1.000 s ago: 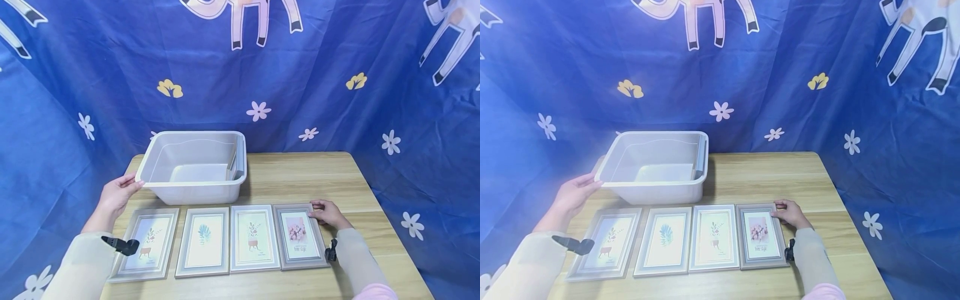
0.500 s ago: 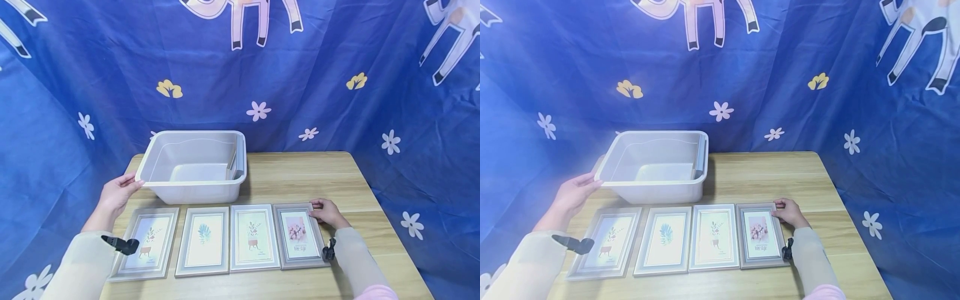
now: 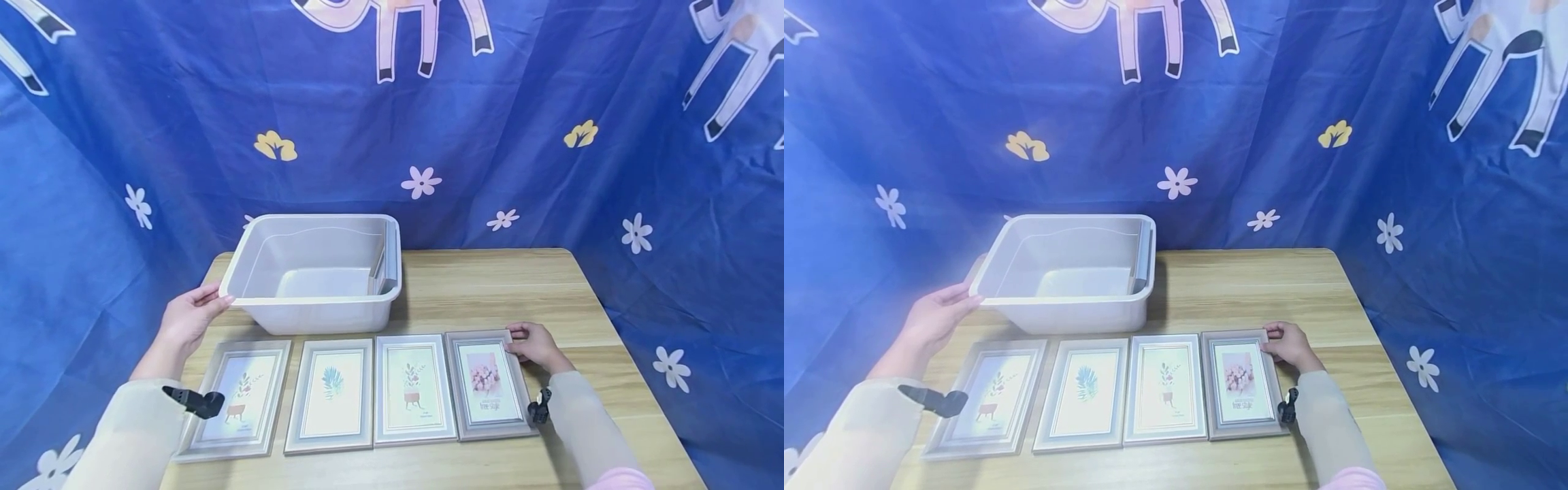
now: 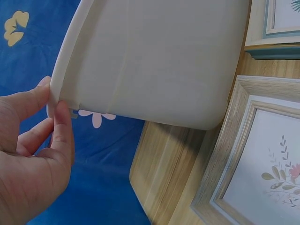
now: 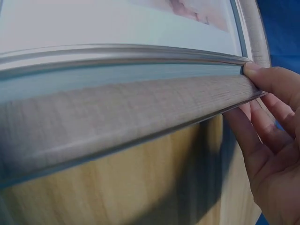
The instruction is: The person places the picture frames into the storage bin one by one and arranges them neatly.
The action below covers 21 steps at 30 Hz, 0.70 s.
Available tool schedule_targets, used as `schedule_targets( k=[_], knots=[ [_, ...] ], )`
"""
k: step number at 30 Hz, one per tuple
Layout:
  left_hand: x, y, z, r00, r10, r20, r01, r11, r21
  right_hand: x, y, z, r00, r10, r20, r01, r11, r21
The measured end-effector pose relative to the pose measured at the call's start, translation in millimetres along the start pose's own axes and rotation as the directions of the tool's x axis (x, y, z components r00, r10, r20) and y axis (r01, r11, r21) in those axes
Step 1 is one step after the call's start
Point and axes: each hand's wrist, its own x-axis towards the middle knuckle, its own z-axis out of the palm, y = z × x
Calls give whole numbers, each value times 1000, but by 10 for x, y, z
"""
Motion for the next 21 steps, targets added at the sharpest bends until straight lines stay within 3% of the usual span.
schedule_targets(
  k=[5, 11, 21],
  knots=[
    [6, -6, -22, 1000, 0, 3, 0, 1000, -13, -26, -83, -63, 1000, -28, 7, 28, 1000, 3],
    [19, -16, -27, 1000, -3, 7, 3, 1000, -28, -6, -147, -200, 996, -48, 72, 48, 999, 3],
    [25, -30, -29, 1000, -1, 16, 0, 1000, 10, -24, -322, -436, 986, -69, 155, 54, 994, 95]
  ],
)
